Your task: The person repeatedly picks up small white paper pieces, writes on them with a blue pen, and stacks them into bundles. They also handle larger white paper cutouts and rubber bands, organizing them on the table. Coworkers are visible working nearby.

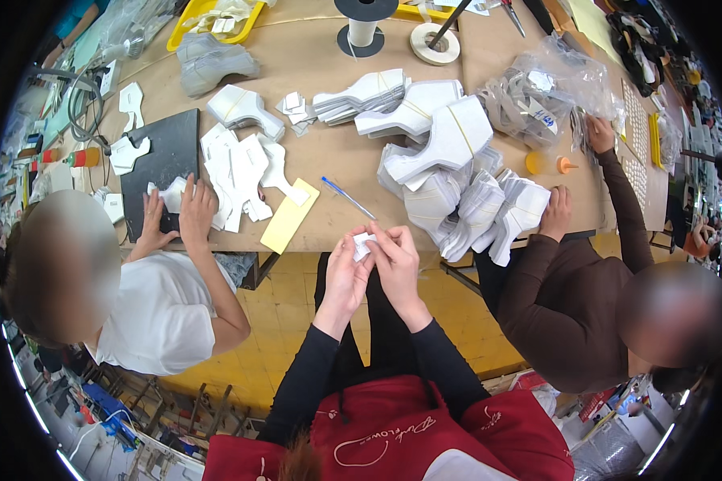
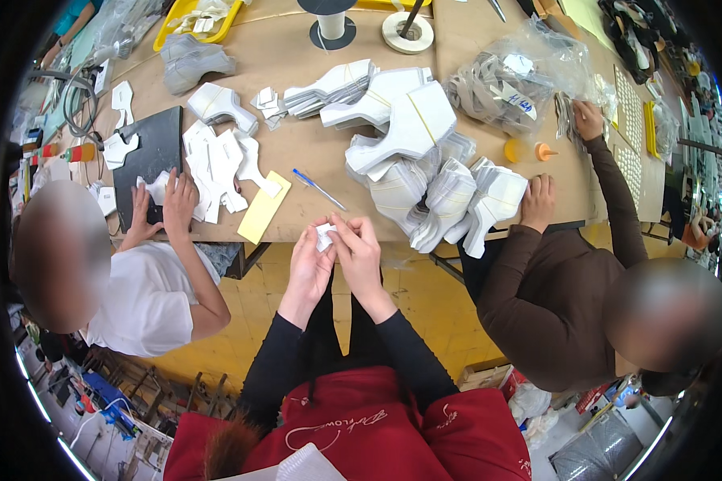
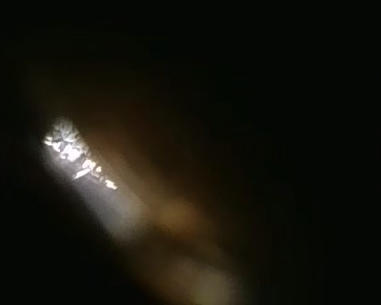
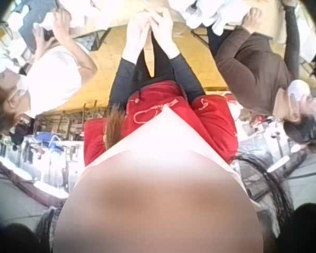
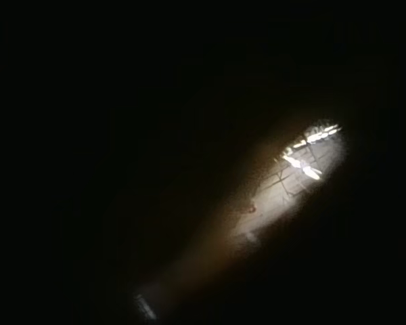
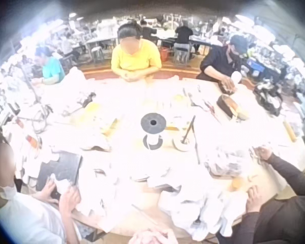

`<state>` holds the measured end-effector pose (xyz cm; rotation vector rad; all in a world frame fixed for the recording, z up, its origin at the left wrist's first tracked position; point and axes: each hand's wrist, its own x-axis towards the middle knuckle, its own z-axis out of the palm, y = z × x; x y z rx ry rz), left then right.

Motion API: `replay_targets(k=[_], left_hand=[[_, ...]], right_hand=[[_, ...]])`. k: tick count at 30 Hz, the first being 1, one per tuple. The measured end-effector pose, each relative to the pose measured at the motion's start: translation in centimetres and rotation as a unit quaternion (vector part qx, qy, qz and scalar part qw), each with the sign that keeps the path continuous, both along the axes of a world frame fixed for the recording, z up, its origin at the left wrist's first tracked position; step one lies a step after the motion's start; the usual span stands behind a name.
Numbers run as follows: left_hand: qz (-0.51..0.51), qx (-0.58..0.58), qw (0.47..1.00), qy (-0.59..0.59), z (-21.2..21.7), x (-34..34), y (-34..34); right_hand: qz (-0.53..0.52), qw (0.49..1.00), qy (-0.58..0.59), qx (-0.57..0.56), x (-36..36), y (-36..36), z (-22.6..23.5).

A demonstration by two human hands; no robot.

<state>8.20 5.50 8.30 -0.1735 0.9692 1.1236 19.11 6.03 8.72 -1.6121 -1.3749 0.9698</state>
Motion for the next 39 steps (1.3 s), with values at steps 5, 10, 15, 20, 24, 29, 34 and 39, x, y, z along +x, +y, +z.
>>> replay_targets(k=[5, 10, 15, 20, 24, 29, 34, 39], left_hand=[[0.003, -0.005, 1.000, -0.022, 0.6, 2.6, -0.3], [-0.009, 0.002, 1.000, -0.009, 0.6, 3.5, 0.3], [-0.039, -0.013, 0.999, -0.020, 0.9, 2.6, 0.2], [-0.053, -0.040, 0.998, -0.019, 1.2, 1.1, -0.5], [-0.069, -0.025, 0.997, 0.003, 1.2, 0.1, -1.4], [-0.095, -0.024, 0.994, 0.037, 0.9, -0.6, -1.9], [-0.126, 0.006, 0.989, 0.072, 1.1, 0.3, -1.1], [-0.152, 0.025, 0.982, 0.108, 1.6, 1.6, -0.3]], right_hand=[[-0.066, 0.993, 0.071, -0.065, 2.4, -0.4, 0.7], [-0.107, 0.987, 0.115, -0.042, 6.2, 1.3, 1.6], [-0.211, 0.966, 0.147, 0.030, 11.1, 7.7, 4.1], [-0.174, 0.977, 0.103, 0.075, 12.5, 15.1, 5.0], [-0.143, 0.988, 0.043, 0.039, 12.5, 16.4, 4.5], [-0.063, 0.997, 0.042, 0.009, 14.4, 17.0, 4.4], [0.001, 0.997, 0.021, -0.080, 16.1, 18.5, 5.6], [0.061, 0.991, -0.023, -0.121, 16.3, 19.4, 6.8]])
